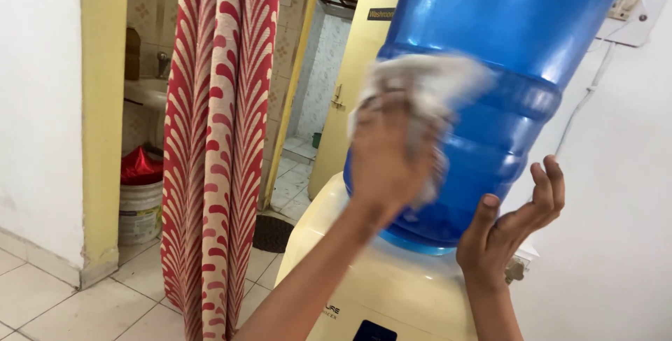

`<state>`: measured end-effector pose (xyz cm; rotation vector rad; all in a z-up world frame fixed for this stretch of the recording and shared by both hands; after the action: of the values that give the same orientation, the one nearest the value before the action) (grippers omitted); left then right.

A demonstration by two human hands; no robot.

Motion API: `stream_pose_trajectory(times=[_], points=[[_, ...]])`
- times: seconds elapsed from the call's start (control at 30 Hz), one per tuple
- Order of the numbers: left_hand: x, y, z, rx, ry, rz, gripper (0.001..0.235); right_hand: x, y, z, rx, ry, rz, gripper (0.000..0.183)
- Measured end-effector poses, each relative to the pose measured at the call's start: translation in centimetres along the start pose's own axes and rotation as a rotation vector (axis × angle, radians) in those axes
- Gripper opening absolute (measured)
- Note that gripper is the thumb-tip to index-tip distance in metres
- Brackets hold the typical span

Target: The person wipes the top surface of a beige water dispenser and the large blue water bottle mounted on it using a white cloth. They clean around the dispenser's control panel and the base of the bottle, then proceed to wipe the sides of the bottle.

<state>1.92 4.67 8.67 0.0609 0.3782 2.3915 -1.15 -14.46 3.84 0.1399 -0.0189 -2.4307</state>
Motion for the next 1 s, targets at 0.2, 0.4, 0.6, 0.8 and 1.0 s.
stream_pose_trajectory(times=[0.2,0.4,0.6,0.8,1.0], points=[[-5.0,-12.2,-4.1,0.715,-0.288,-0.345,0.060,-0.4,1.7,-0.4,-0.026,0.006,-0.045,0.066],[-1.1,-4.8,-3.5,-0.027,-0.059,-0.220,0.023,-1.1,2.6,-0.7,-0.126,-0.044,-0.098,0.069],[-2.7,4.8,-8.4,-0.700,-0.167,0.035,0.053,-0.8,1.0,0.1,-0.085,-0.087,-0.038,0.067],[-0.3,-2.9,-4.5,-0.052,0.058,-0.088,0.059,-1.1,3.9,-1.3,-0.071,-0.082,-0.101,0.063],[-5.4,-13.1,-7.3,0.808,-0.273,-0.390,0.048,-0.9,4.3,-1.5,-0.083,-0.077,-0.114,0.063]])
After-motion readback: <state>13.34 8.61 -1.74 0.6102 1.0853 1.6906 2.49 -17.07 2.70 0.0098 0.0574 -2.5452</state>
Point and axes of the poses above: each hand's wrist, its own z-axis towards the middle knuckle, its own x-axis out of the back of the hand, y = z × x, the point moved 9 cm from there along z, towards the middle knuckle, and after that the axes turned 2 degrees about z, right-handed, at the moved point
